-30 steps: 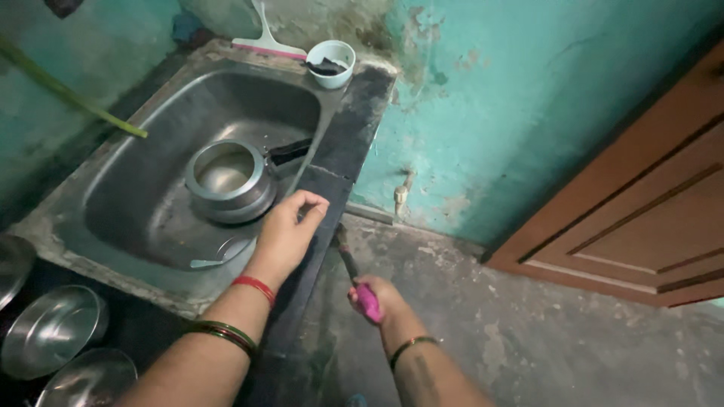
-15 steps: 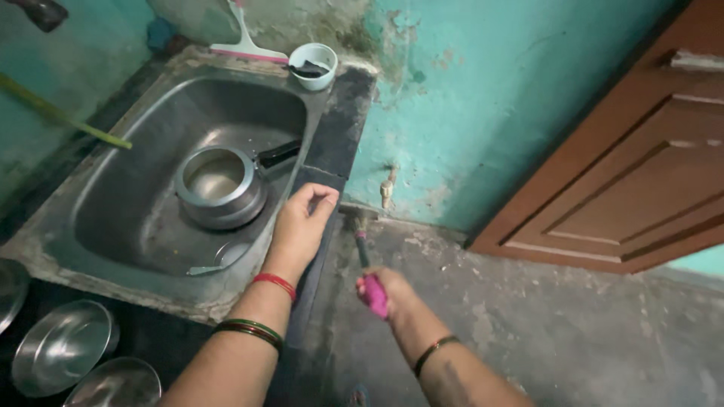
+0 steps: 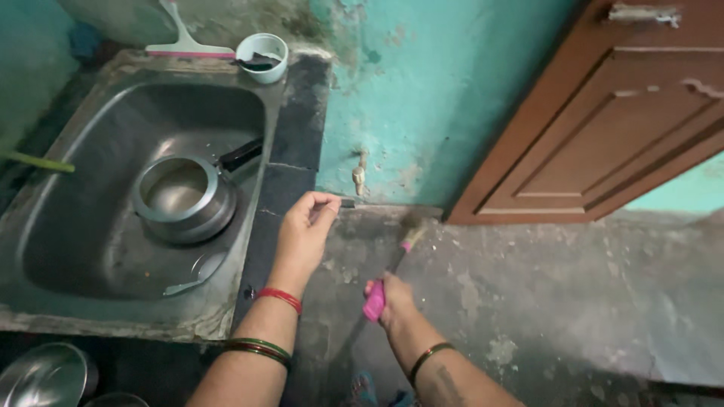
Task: The person sweeps a tiled floor with a broom, moving debris toward a doorway and into an adjacent kitchen area. The person sweeps around a woven cot and along the base of walls and doorframes.
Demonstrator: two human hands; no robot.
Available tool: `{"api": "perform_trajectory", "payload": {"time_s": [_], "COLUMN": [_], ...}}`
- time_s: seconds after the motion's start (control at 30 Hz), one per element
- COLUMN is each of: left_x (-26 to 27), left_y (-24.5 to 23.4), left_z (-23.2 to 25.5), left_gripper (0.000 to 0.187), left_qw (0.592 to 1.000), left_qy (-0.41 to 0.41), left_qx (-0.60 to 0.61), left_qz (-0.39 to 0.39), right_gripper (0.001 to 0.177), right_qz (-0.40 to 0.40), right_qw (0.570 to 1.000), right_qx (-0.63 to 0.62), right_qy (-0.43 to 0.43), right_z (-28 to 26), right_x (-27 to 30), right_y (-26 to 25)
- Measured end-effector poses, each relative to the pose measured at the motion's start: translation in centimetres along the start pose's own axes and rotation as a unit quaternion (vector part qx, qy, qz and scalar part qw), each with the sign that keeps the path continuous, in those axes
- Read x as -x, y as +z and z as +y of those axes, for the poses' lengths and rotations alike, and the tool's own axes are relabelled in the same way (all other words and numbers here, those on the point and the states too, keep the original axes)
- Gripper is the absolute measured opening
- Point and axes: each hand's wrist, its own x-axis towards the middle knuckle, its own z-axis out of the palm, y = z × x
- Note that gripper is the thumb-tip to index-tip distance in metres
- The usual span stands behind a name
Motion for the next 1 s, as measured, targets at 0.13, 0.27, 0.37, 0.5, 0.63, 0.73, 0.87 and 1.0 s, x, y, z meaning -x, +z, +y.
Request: {"api": "perform_trajectory", "payload": {"time_s": [0.13,0.27,0.37,0.5,0.63,0.73,0.87,1.0], "left_x": [-0.3,-0.5,-0.2,0.6,1.1,3.1,5.3,8.4], "left_y": [0.9,2.8,4.2,5.7,7.8,9.9,12.5,14.3], "left_z": [-1.1,-1.8,-1.7,-1.3,-0.6,0.0,1.5,2.8], "left_gripper": [0.013,0.015,0.016,0.016,0.016,0.017,0.019,0.02], "left_qw": [1.0,1.0,0.999,0.999,0.997,0.995,0.992,0.991], "left_qy": [0.006,-0.005,-0.016,0.006,0.007,-0.002,0.024,0.013], "left_qx": [0.011,0.001,0.005,-0.012,0.017,0.0,-0.034,-0.04], "left_qz": [-0.009,-0.014,-0.035,-0.052,-0.08,-0.095,-0.118,-0.128], "right_gripper": [0.014,0.006,0.005,0.008,0.002,0.002,0.003,0.005], "right_qz": [0.002,-0.069,-0.078,-0.088,-0.001,0.04,0.029,-0.068], "right_qw": [1.0,0.99,0.987,0.983,0.996,0.998,0.995,0.989], "right_qx": [-0.019,0.036,0.061,0.036,-0.012,-0.024,0.095,0.119], "right_qy": [0.021,0.114,0.126,0.155,0.086,0.039,0.0,0.049], "right_z": [-1.6,-4.1,-6.4,-7.1,-6.9,-6.9,-7.1,-7.6], "right_x": [2.6,2.0,-0.5,-2.6,-0.7,1.9,5.4,7.7], "right_y": [1.2,-2.2,-6.1,-9.7,-11.0,-10.2,-10.5,-15.9]}}
